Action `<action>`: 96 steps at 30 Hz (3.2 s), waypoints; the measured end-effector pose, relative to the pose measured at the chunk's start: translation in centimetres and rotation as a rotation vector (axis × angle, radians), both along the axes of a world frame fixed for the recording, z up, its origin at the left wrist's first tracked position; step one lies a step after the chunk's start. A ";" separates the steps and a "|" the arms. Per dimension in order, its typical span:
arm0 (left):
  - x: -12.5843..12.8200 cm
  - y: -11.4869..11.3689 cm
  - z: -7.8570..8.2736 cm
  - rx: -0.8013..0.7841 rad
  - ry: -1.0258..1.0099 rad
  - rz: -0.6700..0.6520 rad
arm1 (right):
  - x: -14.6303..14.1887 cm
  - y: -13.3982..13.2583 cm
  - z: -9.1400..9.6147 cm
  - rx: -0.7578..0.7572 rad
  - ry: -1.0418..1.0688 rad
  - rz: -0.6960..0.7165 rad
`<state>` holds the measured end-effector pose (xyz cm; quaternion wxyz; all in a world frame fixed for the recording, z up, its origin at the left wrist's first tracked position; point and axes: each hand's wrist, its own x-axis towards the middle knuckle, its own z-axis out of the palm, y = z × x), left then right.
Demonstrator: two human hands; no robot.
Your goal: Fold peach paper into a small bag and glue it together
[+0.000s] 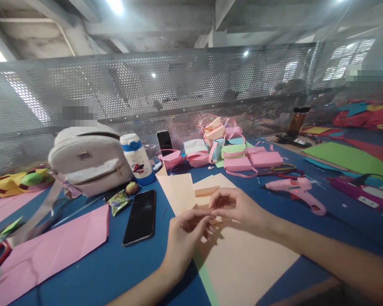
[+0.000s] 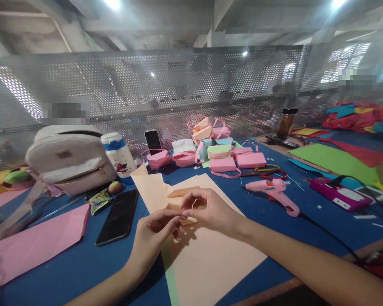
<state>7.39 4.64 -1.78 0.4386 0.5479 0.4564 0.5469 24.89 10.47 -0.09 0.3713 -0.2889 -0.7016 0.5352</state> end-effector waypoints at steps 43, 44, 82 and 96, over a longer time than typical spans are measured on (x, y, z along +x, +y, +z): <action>-0.1 0.3 -0.4 -0.084 -0.088 -0.159 | 1.1 1.7 -0.5 0.426 -0.024 0.217; -0.1 0.2 -0.4 -0.073 -0.079 -0.150 | 1.0 1.6 -0.5 0.393 -0.019 0.208; -0.2 0.3 -0.3 -0.079 -0.119 -0.263 | 1.3 1.5 -0.6 0.266 -0.097 0.158; -0.2 0.3 -0.4 0.094 0.050 -0.120 | 1.0 1.5 -0.9 0.399 -0.135 0.174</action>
